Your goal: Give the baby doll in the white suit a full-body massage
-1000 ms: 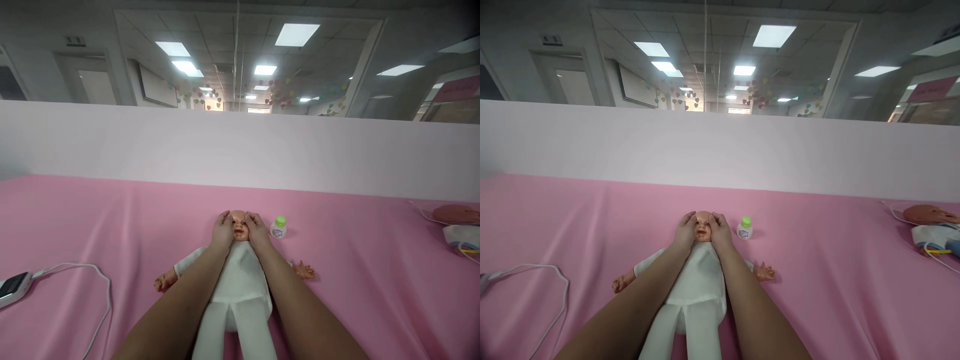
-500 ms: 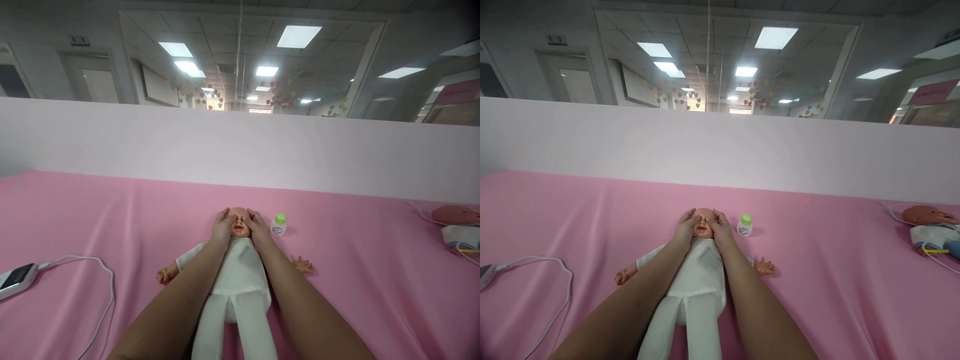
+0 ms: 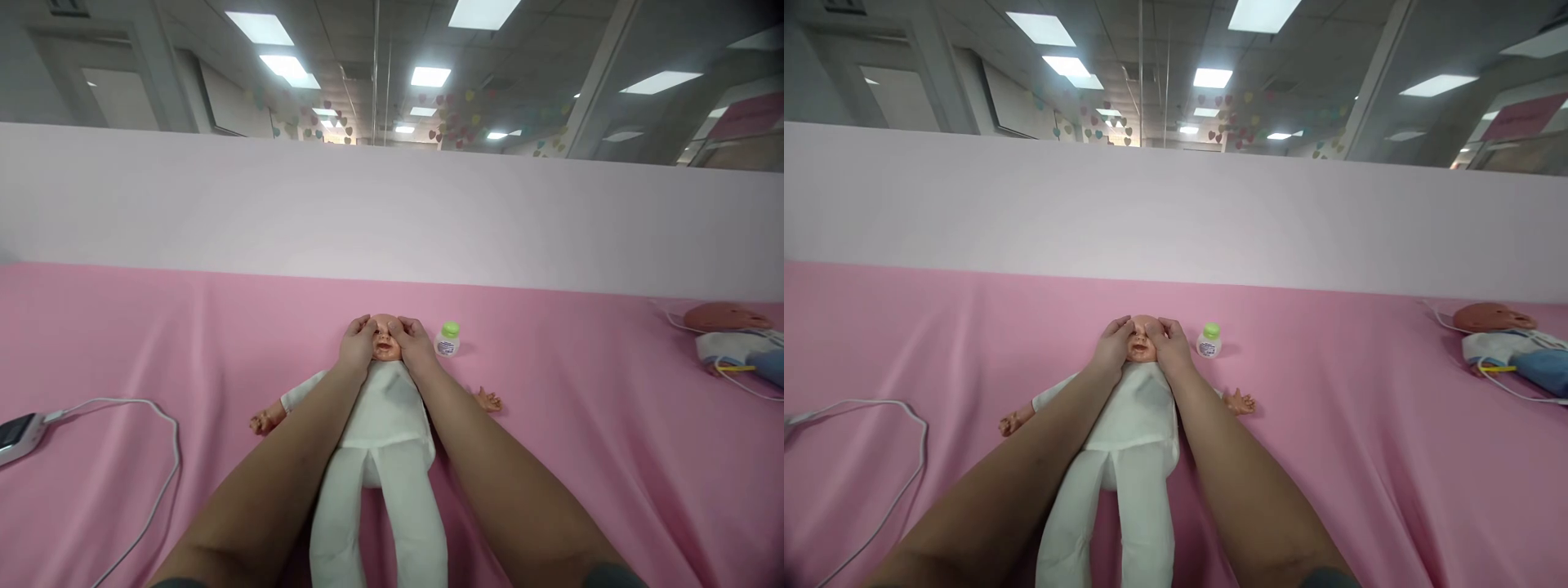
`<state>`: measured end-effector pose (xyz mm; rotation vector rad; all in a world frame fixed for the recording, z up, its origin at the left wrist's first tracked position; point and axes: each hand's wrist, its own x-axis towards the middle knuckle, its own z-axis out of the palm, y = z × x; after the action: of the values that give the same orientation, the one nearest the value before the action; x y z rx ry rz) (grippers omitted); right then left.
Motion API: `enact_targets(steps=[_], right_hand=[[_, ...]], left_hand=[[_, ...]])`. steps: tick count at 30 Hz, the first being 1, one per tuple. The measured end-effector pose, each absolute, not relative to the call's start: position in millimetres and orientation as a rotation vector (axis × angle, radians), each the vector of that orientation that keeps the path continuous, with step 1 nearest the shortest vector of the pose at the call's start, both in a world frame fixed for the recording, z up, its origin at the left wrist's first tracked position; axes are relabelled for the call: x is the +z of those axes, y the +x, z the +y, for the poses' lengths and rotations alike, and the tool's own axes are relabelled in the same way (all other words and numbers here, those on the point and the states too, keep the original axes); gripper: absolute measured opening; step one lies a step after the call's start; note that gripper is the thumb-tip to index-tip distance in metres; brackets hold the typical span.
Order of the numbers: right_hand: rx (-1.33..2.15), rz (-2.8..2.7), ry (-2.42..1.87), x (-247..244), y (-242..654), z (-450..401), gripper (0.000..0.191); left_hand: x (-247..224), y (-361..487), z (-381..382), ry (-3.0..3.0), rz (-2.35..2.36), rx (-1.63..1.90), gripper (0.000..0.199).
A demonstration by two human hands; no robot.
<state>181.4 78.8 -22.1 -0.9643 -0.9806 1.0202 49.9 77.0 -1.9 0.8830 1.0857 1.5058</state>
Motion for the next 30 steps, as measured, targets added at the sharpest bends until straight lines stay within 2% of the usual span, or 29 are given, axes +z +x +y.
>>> enact_targets(steps=[3, 8, 16, 26, 30], right_hand=[[1.072, -0.946, -0.929, -23, 182, 79, 0.044], [1.208, -0.852, -0.864, -20, 184, 78, 0.038], [1.268, -0.878, -0.796, -19, 188, 73, 0.050], [1.046, -1.058, -0.918, -16, 183, 74, 0.061], [0.902, -1.128, -1.042, -12, 183, 74, 0.057]], left_hand=[[0, 49, 76, 0.856, 1.078, 1.496, 0.032], [5, 47, 70, 0.824, 1.068, 1.495, 0.037], [10, 46, 65, 0.803, 1.004, 1.502, 0.040], [-2, 44, 70, 0.995, 1.078, 1.568, 0.050], [-6, 46, 73, 1.024, 1.119, 1.600, 0.044]])
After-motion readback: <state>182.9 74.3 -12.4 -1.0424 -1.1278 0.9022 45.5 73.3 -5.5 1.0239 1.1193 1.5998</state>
